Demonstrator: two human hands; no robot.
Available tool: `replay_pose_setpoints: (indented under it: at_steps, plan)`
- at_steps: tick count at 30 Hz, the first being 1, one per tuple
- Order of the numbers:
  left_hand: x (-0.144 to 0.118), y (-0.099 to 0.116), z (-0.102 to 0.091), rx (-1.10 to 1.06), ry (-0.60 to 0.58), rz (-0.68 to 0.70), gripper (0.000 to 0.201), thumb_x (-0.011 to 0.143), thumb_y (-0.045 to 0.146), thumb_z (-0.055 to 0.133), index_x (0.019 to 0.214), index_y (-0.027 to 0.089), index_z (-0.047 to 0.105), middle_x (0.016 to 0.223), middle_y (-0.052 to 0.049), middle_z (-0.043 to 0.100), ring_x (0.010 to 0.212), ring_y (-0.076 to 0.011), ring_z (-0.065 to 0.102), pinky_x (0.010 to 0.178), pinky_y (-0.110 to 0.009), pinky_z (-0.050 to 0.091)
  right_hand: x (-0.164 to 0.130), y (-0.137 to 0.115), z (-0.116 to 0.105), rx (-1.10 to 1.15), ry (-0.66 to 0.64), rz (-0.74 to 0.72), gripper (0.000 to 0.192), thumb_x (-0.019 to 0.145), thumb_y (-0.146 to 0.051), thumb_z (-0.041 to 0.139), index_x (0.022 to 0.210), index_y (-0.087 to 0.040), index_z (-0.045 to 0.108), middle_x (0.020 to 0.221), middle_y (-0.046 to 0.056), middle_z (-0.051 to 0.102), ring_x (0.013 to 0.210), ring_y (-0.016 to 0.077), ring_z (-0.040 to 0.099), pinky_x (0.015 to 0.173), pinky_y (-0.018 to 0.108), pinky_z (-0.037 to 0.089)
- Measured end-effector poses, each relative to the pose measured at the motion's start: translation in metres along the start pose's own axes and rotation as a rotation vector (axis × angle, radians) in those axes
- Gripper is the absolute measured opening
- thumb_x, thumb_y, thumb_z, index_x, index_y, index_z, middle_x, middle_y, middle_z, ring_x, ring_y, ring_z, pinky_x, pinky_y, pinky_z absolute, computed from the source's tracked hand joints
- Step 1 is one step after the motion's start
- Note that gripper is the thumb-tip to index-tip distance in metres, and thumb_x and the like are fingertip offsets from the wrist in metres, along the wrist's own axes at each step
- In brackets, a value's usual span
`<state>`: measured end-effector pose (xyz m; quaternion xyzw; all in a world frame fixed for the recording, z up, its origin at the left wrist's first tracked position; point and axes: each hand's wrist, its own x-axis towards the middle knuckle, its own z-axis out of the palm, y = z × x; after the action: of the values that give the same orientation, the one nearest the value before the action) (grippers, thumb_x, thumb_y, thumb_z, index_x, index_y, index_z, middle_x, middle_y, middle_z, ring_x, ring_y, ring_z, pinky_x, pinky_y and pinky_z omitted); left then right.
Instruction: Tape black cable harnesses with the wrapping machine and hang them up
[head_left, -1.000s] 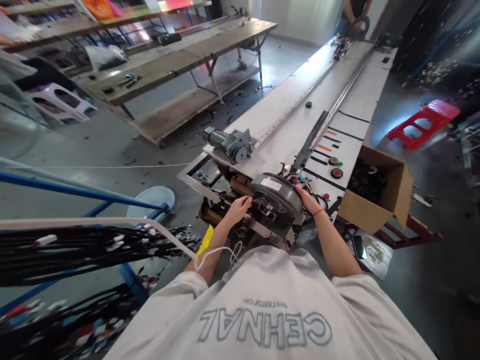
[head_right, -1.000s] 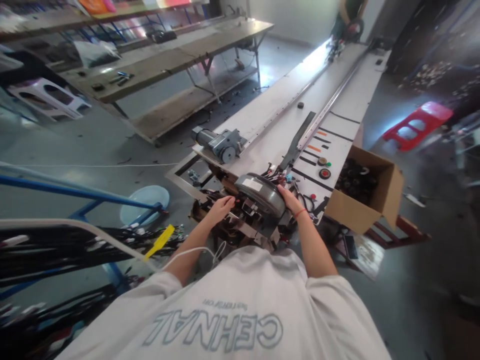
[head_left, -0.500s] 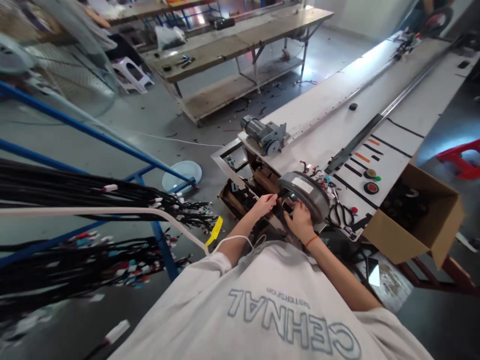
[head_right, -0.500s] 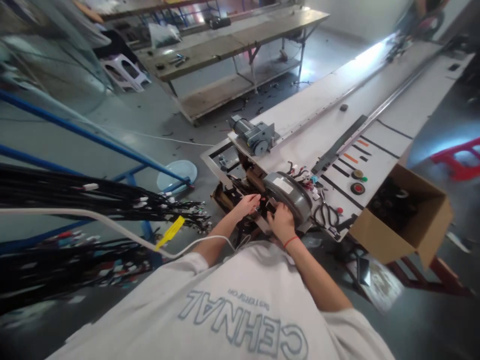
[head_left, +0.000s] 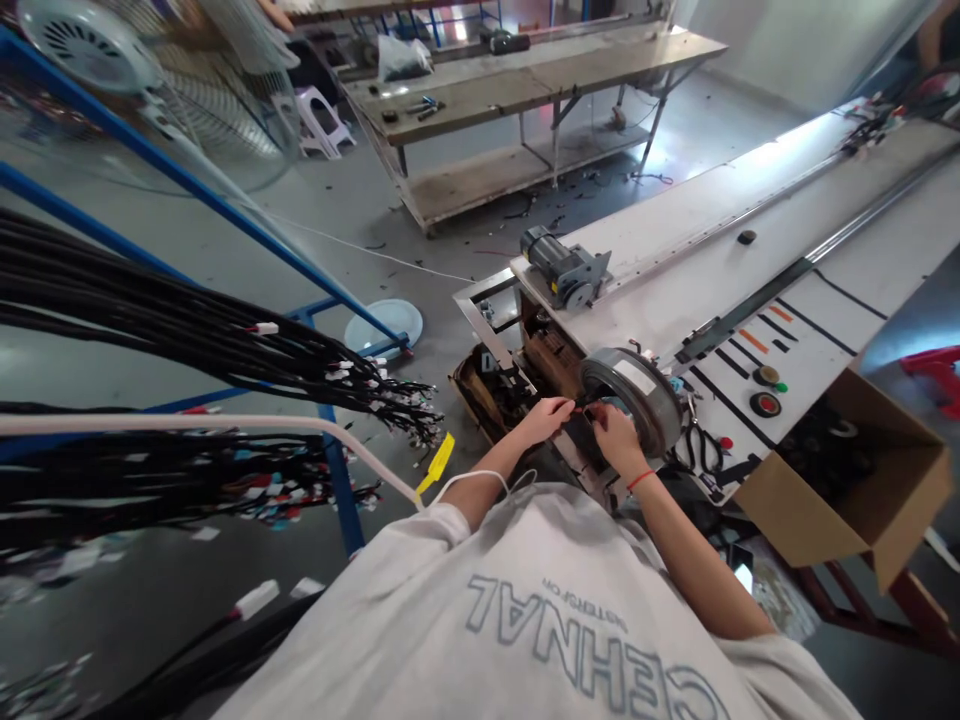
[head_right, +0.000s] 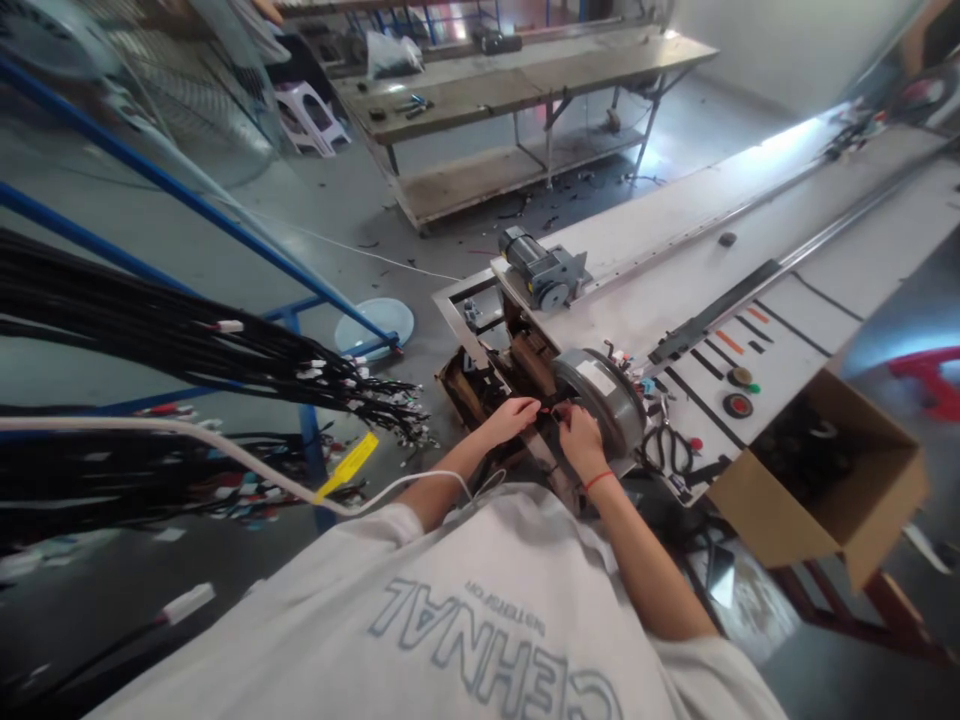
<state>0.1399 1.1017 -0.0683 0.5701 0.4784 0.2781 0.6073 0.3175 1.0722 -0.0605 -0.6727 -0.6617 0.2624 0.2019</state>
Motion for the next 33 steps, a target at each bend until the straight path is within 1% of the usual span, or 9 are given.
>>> replay_pose_setpoints:
  at_steps: [4, 9, 13, 17, 21, 24, 26, 30, 33]
  plan:
    - [-0.007, -0.002, -0.004, 0.064, -0.002, 0.022, 0.050, 0.092, 0.051, 0.044, 0.100, 0.008, 0.067, 0.066, 0.002, 0.052, 0.052, -0.0091, 0.044, 0.050, -0.021, 0.034, -0.004, 0.013, -0.004, 0.107, 0.058, -0.126, 0.014, 0.084, -0.018, 0.053, 0.085, -0.019, 0.067, 0.092, 0.008, 0.066, 0.087, 0.0238, 0.062, 0.084, 0.036, 0.049]
    - [-0.016, -0.006, 0.001, 0.244, 0.006, 0.096, 0.041, 0.096, 0.041, 0.040, 0.097, 0.010, 0.068, 0.072, -0.002, 0.063, 0.064, -0.0129, 0.054, 0.060, -0.023, 0.042, -0.013, 0.013, -0.005, 0.262, 0.057, -0.136, 0.022, 0.091, -0.029, 0.044, 0.095, -0.018, 0.063, 0.083, 0.008, 0.066, 0.074, 0.0236, 0.065, 0.069, 0.035, 0.052]
    - [-0.023, -0.008, 0.009, 0.410, 0.014, 0.129, 0.034, 0.097, 0.034, 0.043, 0.104, 0.012, 0.068, 0.092, -0.009, 0.072, 0.083, -0.0185, 0.063, 0.076, -0.027, 0.047, 0.000, -0.004, -0.003, 0.218, 0.107, -0.249, 0.030, 0.095, -0.031, 0.039, 0.109, -0.015, 0.060, 0.099, 0.014, 0.067, 0.086, 0.0248, 0.066, 0.077, 0.037, 0.053]
    - [-0.027, -0.007, 0.014, 0.438, -0.010, 0.114, 0.034, 0.097, 0.030, 0.042, 0.105, 0.010, 0.069, 0.099, -0.012, 0.073, 0.087, -0.0201, 0.065, 0.081, -0.029, 0.048, 0.006, -0.012, -0.008, 0.003, 0.127, -0.485, 0.033, 0.096, -0.025, 0.040, 0.120, -0.012, 0.059, 0.119, 0.017, 0.061, 0.107, 0.0271, 0.059, 0.090, 0.041, 0.049]
    - [-0.034, -0.007, 0.019, 0.401, 0.024, 0.145, 0.033, 0.095, 0.030, 0.045, 0.107, 0.011, 0.070, 0.101, -0.010, 0.074, 0.088, -0.0199, 0.066, 0.084, -0.030, 0.049, 0.001, -0.005, -0.012, -0.228, 0.138, -0.612, 0.027, 0.100, -0.025, 0.045, 0.083, -0.019, 0.066, 0.086, 0.008, 0.067, 0.099, 0.0248, 0.059, 0.091, 0.037, 0.044]
    - [-0.041, -0.013, 0.024, 0.403, 0.017, 0.180, 0.032, 0.092, 0.031, 0.050, 0.110, 0.012, 0.069, 0.098, -0.009, 0.074, 0.083, -0.0203, 0.067, 0.083, -0.032, 0.051, 0.005, -0.008, -0.008, -0.245, 0.165, -0.562, 0.039, 0.098, -0.029, 0.051, 0.060, -0.020, 0.056, 0.066, 0.006, 0.060, 0.079, 0.0234, 0.059, 0.080, 0.035, 0.046]
    - [-0.040, -0.018, 0.025, 0.421, 0.036, 0.221, 0.031, 0.092, 0.029, 0.049, 0.109, 0.012, 0.068, 0.099, -0.010, 0.073, 0.085, -0.0210, 0.066, 0.084, -0.034, 0.052, 0.006, -0.018, -0.010, -0.191, 0.187, -0.521, 0.042, 0.098, -0.029, 0.051, 0.056, -0.021, 0.052, 0.060, 0.005, 0.056, 0.071, 0.0231, 0.056, 0.075, 0.036, 0.047]
    - [-0.014, -0.012, 0.040, 0.563, 0.156, 0.416, 0.034, 0.089, 0.024, 0.052, 0.120, 0.013, 0.060, 0.122, -0.014, 0.064, 0.114, -0.0243, 0.058, 0.102, -0.041, 0.046, -0.016, -0.046, -0.049, -0.016, 0.143, -0.640, 0.030, 0.100, -0.028, 0.044, 0.075, -0.023, 0.060, 0.082, 0.004, 0.064, 0.085, 0.0218, 0.058, 0.081, 0.035, 0.048]
    - [0.023, 0.005, 0.067, 0.777, 0.155, 0.417, 0.035, 0.082, 0.024, 0.061, 0.115, 0.012, 0.062, 0.121, -0.017, 0.063, 0.120, -0.0298, 0.054, 0.106, -0.047, 0.042, -0.038, -0.045, -0.097, 0.230, 0.247, -0.656, 0.025, 0.101, -0.027, 0.042, 0.084, -0.023, 0.061, 0.094, 0.005, 0.064, 0.093, 0.0220, 0.058, 0.087, 0.038, 0.046]
